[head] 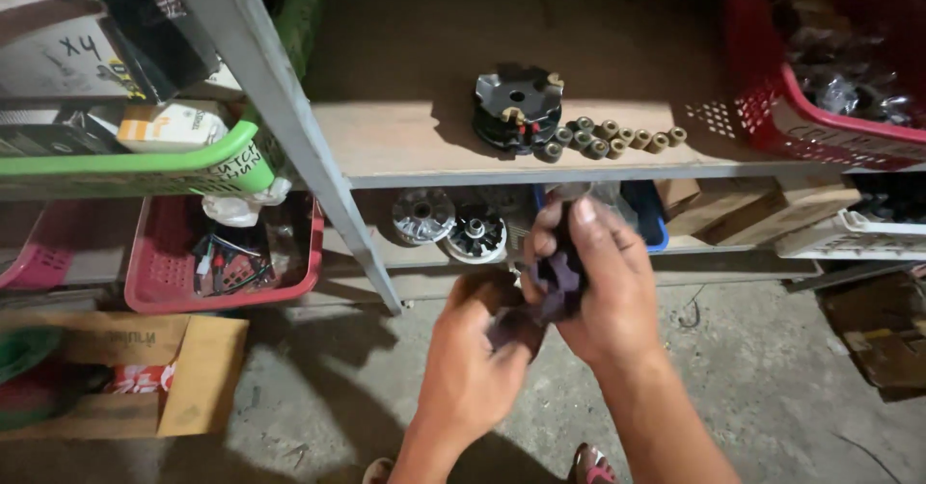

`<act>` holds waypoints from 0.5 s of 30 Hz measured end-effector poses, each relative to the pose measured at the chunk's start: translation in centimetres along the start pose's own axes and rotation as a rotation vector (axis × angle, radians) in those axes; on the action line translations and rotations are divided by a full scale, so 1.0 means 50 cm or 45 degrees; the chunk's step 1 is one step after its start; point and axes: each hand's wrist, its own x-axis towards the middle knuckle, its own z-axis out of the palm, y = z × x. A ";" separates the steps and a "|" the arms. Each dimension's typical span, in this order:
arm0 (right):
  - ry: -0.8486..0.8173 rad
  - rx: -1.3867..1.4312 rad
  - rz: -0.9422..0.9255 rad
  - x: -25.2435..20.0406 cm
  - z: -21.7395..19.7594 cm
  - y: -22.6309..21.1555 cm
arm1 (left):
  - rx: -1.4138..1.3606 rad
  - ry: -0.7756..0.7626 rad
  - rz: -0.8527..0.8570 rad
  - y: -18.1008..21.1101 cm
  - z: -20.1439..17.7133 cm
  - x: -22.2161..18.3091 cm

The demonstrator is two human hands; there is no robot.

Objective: Cleaning a motorcycle variator component using a cloth

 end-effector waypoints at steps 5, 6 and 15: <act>0.147 -0.376 0.118 0.021 -0.038 0.014 | 0.008 0.164 -0.118 -0.039 -0.005 0.003; 0.182 -0.627 0.119 0.023 -0.039 0.017 | -0.037 0.217 -0.153 -0.031 -0.011 0.001; 0.111 -1.693 -1.107 0.101 0.017 -0.022 | 0.103 0.402 -0.454 -0.053 -0.069 0.013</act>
